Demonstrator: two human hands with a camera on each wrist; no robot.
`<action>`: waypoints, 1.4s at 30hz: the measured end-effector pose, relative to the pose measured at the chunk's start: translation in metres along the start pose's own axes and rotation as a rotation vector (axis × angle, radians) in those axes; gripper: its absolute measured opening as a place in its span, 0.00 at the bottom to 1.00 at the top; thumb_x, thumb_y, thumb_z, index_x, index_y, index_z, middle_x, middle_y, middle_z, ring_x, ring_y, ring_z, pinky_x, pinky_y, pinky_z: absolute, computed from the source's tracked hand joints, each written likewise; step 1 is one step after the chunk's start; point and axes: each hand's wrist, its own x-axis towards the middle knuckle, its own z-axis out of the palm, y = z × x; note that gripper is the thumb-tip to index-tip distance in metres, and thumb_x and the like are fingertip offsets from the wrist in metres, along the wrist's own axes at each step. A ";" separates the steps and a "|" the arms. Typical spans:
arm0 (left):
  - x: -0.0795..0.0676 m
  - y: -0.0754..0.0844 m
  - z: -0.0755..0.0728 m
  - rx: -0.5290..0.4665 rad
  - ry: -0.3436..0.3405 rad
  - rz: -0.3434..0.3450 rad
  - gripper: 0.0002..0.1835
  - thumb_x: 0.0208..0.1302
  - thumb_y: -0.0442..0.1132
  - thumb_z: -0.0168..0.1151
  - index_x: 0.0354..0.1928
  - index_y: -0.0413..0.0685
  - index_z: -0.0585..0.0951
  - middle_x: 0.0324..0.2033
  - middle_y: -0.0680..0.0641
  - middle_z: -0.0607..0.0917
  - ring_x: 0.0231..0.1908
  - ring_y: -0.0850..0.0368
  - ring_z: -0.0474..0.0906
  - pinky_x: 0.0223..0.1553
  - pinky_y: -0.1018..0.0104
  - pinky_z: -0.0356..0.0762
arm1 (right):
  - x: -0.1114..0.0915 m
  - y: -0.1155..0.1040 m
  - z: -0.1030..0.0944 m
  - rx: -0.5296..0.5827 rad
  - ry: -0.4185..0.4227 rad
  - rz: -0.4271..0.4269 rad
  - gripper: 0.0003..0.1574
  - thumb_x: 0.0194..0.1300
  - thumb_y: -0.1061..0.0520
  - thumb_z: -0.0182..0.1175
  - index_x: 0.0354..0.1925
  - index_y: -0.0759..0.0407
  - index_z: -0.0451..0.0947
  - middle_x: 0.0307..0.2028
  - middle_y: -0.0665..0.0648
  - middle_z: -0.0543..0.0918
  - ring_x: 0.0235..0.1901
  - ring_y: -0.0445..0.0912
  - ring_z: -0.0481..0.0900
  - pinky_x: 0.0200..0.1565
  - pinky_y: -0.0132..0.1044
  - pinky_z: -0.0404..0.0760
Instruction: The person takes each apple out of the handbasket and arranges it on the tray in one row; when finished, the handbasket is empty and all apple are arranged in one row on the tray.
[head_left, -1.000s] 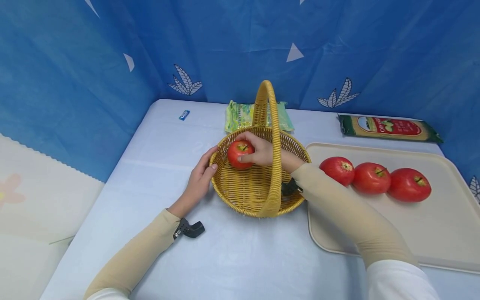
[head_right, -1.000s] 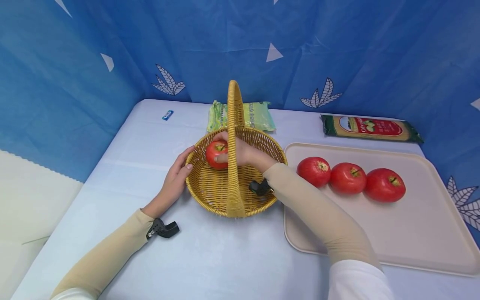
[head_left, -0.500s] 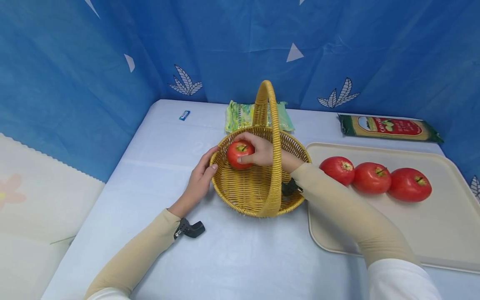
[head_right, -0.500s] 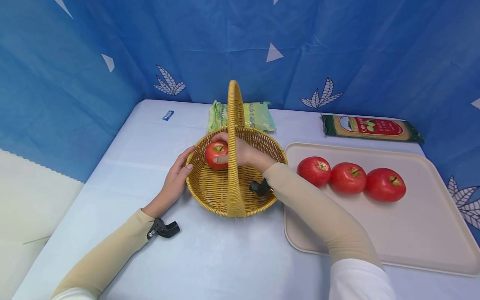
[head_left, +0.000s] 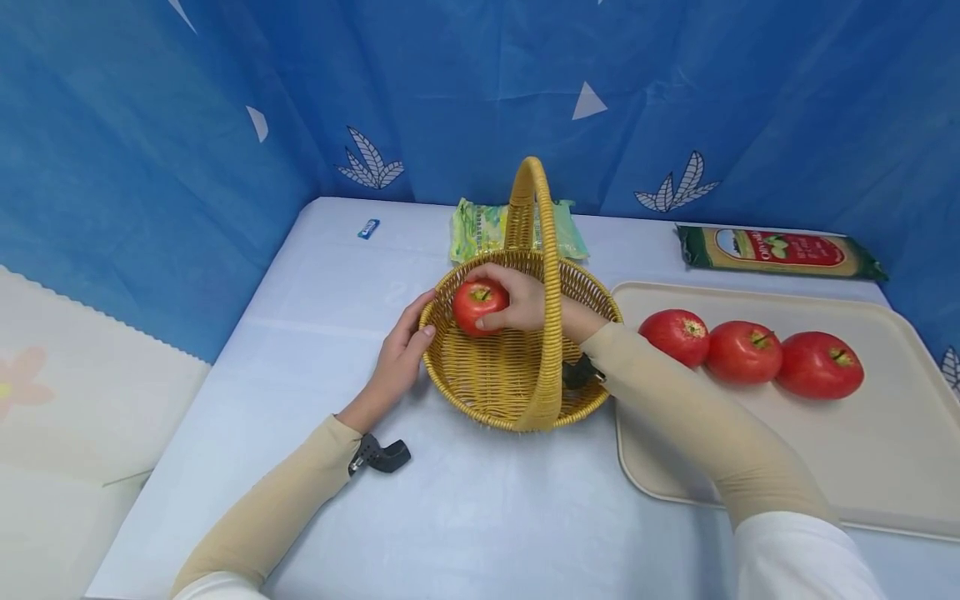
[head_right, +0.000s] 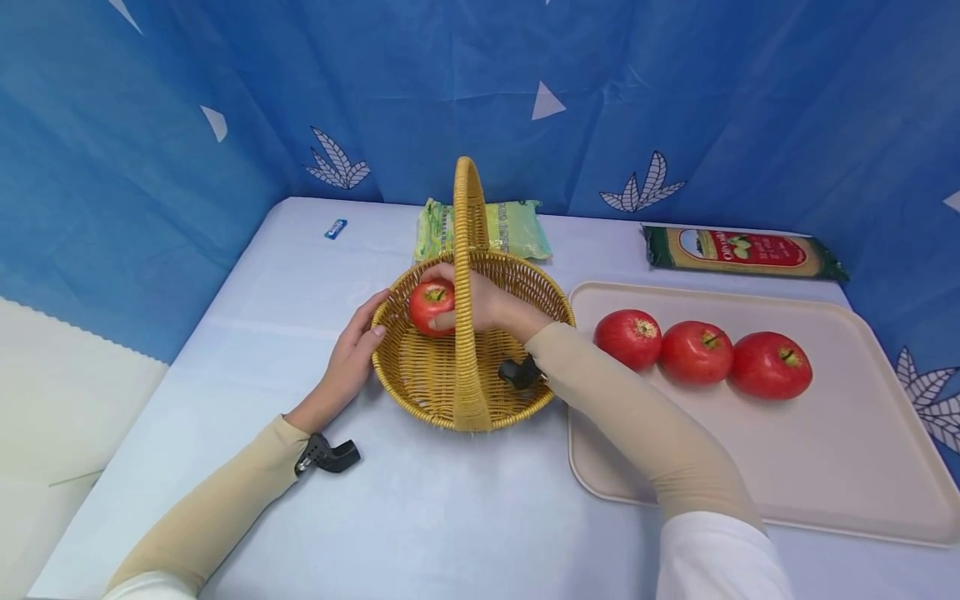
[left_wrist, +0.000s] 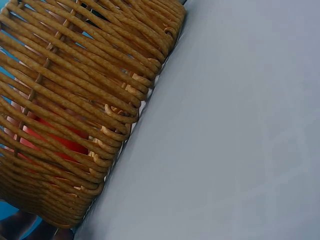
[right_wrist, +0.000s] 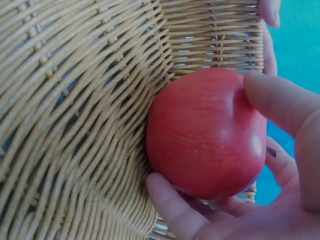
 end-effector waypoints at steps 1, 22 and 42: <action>0.000 0.000 0.000 0.002 0.000 0.001 0.28 0.79 0.37 0.44 0.79 0.50 0.61 0.78 0.45 0.63 0.79 0.48 0.57 0.78 0.48 0.58 | 0.000 -0.001 0.000 -0.008 -0.001 -0.003 0.42 0.58 0.59 0.71 0.69 0.61 0.67 0.61 0.65 0.77 0.59 0.56 0.79 0.62 0.51 0.81; -0.001 0.000 0.001 0.016 0.008 0.010 0.28 0.79 0.37 0.45 0.78 0.49 0.61 0.78 0.43 0.64 0.78 0.45 0.58 0.77 0.45 0.58 | -0.003 0.000 0.001 -0.059 0.006 -0.006 0.42 0.59 0.56 0.71 0.70 0.56 0.70 0.65 0.62 0.76 0.61 0.55 0.78 0.62 0.51 0.80; -0.001 0.000 0.001 0.016 0.006 -0.006 0.29 0.78 0.38 0.45 0.78 0.51 0.61 0.78 0.45 0.64 0.78 0.46 0.59 0.77 0.46 0.59 | -0.003 -0.001 0.001 -0.090 0.005 -0.006 0.41 0.62 0.55 0.70 0.71 0.57 0.69 0.65 0.62 0.75 0.61 0.55 0.78 0.63 0.50 0.80</action>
